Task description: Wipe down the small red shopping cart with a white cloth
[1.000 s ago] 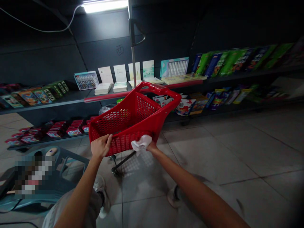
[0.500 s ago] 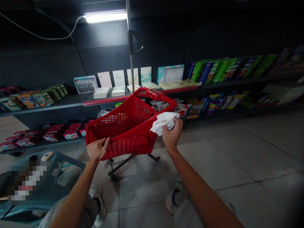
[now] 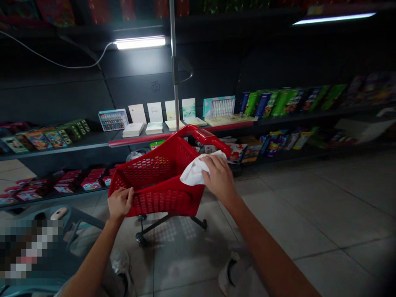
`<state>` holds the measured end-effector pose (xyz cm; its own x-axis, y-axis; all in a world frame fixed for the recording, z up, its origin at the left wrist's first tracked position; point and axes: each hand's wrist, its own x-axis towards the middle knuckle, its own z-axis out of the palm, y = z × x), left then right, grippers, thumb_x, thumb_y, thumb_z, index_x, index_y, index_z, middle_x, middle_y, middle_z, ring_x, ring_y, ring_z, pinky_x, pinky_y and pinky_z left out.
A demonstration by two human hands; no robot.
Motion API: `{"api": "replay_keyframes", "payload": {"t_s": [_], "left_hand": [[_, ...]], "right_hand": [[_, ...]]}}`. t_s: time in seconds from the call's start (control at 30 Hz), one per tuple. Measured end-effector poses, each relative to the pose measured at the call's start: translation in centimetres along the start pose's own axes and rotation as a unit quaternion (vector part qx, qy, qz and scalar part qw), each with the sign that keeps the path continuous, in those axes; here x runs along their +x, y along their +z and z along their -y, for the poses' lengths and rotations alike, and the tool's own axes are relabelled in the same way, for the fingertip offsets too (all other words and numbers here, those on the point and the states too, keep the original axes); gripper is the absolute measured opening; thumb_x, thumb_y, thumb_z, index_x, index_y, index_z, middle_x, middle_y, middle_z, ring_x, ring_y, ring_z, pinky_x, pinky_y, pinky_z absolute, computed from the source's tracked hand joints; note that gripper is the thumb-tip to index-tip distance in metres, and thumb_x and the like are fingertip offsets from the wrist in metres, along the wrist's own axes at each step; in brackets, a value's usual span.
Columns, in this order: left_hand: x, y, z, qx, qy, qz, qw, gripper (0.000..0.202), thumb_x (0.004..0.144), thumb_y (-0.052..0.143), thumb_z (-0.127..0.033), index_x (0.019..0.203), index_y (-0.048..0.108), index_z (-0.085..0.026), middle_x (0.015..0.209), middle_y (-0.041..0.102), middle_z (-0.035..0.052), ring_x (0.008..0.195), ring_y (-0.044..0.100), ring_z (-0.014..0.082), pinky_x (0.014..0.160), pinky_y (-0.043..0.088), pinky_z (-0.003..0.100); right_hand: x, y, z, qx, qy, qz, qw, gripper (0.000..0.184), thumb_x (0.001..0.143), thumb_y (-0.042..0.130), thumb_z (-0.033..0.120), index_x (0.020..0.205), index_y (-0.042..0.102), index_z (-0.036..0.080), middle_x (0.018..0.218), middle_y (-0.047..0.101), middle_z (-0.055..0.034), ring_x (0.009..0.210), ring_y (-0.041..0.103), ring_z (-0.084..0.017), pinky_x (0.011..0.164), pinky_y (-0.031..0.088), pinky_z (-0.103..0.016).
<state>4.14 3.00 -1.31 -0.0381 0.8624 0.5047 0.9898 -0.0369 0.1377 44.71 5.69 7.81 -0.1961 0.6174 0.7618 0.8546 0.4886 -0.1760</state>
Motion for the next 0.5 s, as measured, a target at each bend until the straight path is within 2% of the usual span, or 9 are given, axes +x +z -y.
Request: {"api": "replay_keyframes", "payload": {"t_s": [0.07, 0.13, 0.2, 0.27, 0.37, 0.5], "left_hand": [[-0.1, -0.1, -0.7, 0.015, -0.001, -0.037, 0.999, 0.041, 0.099, 0.038, -0.037, 0.079, 0.07, -0.022, 0.101, 0.074, 0.0121, 0.111, 0.06, 0.0278, 0.093, 0.04, 0.038], [-0.1, -0.2, -1.9, 0.03, -0.023, -0.081, 0.996, 0.031, 0.096, 0.042, -0.032, 0.09, 0.07, -0.021, 0.121, 0.068, 0.0137, 0.13, 0.048, 0.0337, 0.104, 0.035, 0.048], [-0.1, -0.5, -3.2, 0.027, -0.052, -0.122, 0.991, 0.028, 0.094, 0.044, -0.025, 0.106, 0.069, -0.02, 0.138, 0.058, 0.0152, 0.14, 0.037, 0.0362, 0.111, 0.03, 0.055], [0.0, -0.7, -4.6, -0.003, -0.055, -0.147, 0.988, 0.034, 0.093, 0.043, -0.019, 0.12, 0.064, -0.02, 0.144, 0.052, 0.0156, 0.144, 0.034, 0.0342, 0.115, 0.027, 0.054], [0.0, -0.9, -6.6, -0.082, 0.011, -0.139, 0.987, 0.037, 0.096, 0.043, -0.021, 0.131, 0.055, -0.021, 0.142, 0.054, 0.0142, 0.142, 0.04, 0.0292, 0.117, 0.031, 0.048], [-0.4, -1.0, -9.8, -0.151, 0.126, -0.086, 0.977, 0.043, 0.1, 0.042, -0.025, 0.143, 0.045, -0.021, 0.146, 0.052, 0.0136, 0.144, 0.041, 0.0267, 0.119, 0.032, 0.046]], "right_hand": [[1.0, -0.7, -0.2, -0.04, 0.005, 0.023, 0.999, 0.039, 0.087, 0.055, 0.016, 0.124, 0.066, 0.014, 0.12, 0.066, -0.0146, 0.115, 0.056, -0.031, 0.107, 0.041, -0.045], [1.7, -1.2, -0.1, -0.07, 0.002, 0.046, 0.996, 0.036, 0.087, 0.057, 0.017, 0.122, 0.066, 0.014, 0.115, 0.067, -0.0146, 0.11, 0.056, -0.031, 0.102, 0.042, -0.043], [2.2, -1.5, 0.5, -0.088, -0.017, 0.082, 0.993, 0.035, 0.087, 0.058, 0.017, 0.121, 0.066, 0.016, 0.112, 0.067, -0.0134, 0.107, 0.057, -0.029, 0.098, 0.042, -0.04], [2.5, -1.7, 1.4, -0.102, -0.044, 0.124, 0.986, 0.033, 0.087, 0.058, 0.016, 0.119, 0.066, 0.017, 0.11, 0.067, -0.0127, 0.104, 0.058, -0.028, 0.096, 0.042, -0.039], [3.2, -2.1, 2.7, -0.122, -0.078, 0.174, 0.974, 0.029, 0.088, 0.059, 0.016, 0.116, 0.067, 0.016, 0.106, 0.068, -0.0128, 0.102, 0.06, -0.028, 0.095, 0.042, -0.038], [4.4, -3.0, 3.5, -0.109, -0.08, 0.247, 0.96, 0.03, 0.092, 0.057, 0.017, 0.12, 0.067, 0.017, 0.107, 0.071, -0.0112, 0.101, 0.066, -0.027, 0.088, 0.046, -0.035]]}}
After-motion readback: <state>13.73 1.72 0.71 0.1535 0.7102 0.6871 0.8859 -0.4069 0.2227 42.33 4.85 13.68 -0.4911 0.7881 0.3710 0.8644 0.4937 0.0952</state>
